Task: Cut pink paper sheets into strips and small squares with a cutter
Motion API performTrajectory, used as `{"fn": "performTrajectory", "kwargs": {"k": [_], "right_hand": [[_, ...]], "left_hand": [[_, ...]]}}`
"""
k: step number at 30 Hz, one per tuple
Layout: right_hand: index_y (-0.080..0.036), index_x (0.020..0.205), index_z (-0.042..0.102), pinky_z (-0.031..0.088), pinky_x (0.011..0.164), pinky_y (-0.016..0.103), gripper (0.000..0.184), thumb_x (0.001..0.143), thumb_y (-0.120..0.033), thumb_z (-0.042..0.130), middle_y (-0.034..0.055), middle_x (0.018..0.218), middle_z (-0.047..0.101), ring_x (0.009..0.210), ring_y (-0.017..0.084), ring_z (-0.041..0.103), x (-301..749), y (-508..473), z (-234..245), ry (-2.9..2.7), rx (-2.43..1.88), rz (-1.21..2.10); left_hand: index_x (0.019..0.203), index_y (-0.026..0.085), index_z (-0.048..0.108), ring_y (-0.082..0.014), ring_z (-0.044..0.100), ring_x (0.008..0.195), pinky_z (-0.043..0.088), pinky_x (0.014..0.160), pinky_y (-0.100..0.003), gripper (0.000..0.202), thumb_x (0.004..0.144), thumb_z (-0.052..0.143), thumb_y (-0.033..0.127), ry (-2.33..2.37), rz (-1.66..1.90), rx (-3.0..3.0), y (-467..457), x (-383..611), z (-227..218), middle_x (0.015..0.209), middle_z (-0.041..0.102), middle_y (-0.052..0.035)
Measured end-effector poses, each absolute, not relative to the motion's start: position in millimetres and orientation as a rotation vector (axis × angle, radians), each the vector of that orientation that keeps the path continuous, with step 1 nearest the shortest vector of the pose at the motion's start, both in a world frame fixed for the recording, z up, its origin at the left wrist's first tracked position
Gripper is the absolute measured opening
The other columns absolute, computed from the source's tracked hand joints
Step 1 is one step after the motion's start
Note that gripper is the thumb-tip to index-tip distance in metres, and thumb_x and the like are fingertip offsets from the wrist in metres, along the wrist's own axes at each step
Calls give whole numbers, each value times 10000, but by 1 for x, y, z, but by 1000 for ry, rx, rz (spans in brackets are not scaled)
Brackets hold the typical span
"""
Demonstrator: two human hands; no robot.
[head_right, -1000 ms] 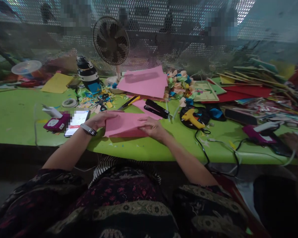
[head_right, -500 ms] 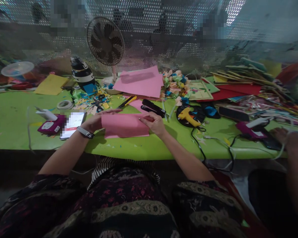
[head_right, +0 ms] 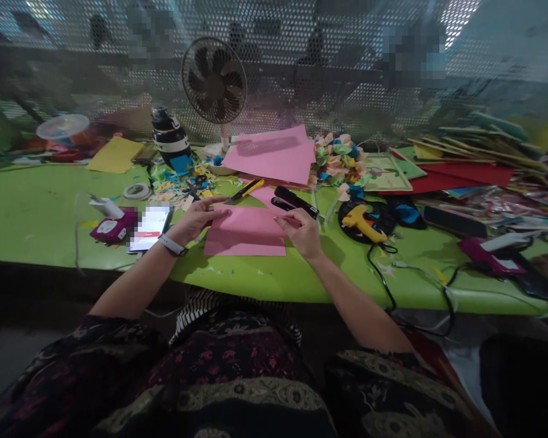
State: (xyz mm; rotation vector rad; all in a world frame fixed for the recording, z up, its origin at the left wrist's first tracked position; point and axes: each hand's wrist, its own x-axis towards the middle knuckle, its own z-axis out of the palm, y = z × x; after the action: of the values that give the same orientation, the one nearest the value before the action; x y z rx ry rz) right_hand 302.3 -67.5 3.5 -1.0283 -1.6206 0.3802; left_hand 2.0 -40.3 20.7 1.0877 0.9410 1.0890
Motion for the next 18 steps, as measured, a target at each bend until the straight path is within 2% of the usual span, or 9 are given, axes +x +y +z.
{"fn": "performTrajectory", "kwargs": {"k": [5, 10, 13, 18], "right_hand": [[-242, 823, 733, 604, 699, 363, 353, 838, -589, 798, 39, 824, 694, 761, 201, 665, 303, -67, 3, -1593, -1042, 394], [-247, 823, 733, 610, 724, 364, 367, 812, -607, 807, 28, 832, 701, 770, 197, 673, 303, -68, 3, -1573, -1071, 442], [-251, 836, 734, 603, 764, 373, 372, 801, -614, 805, 28, 841, 721, 796, 205, 678, 304, -68, 3, -1558, -1117, 442], [-248, 1037, 707, 591, 854, 382, 469, 747, -591, 842, 39, 982, 738, 925, 219, 704, 307, -59, -2, -1425, -1076, 577]], "left_hand": [[1192, 178, 781, -94, 674, 601, 510, 555, -183, 529, 704, 961, 277, 886, 1125, 1174, -42, 4, 19, 652, 681, 36], [1237, 153, 751, -123, 733, 698, 556, 625, -201, 616, 677, 972, 281, 870, 1135, 1165, -40, 6, 18, 771, 778, -23], [1229, 149, 752, -112, 720, 660, 544, 607, -194, 608, 678, 971, 283, 890, 1135, 1162, -40, 6, 17, 726, 767, -7], [1220, 141, 752, -110, 715, 642, 552, 617, -203, 595, 684, 966, 282, 893, 1136, 1143, -40, 6, 18, 721, 769, -5]]}}
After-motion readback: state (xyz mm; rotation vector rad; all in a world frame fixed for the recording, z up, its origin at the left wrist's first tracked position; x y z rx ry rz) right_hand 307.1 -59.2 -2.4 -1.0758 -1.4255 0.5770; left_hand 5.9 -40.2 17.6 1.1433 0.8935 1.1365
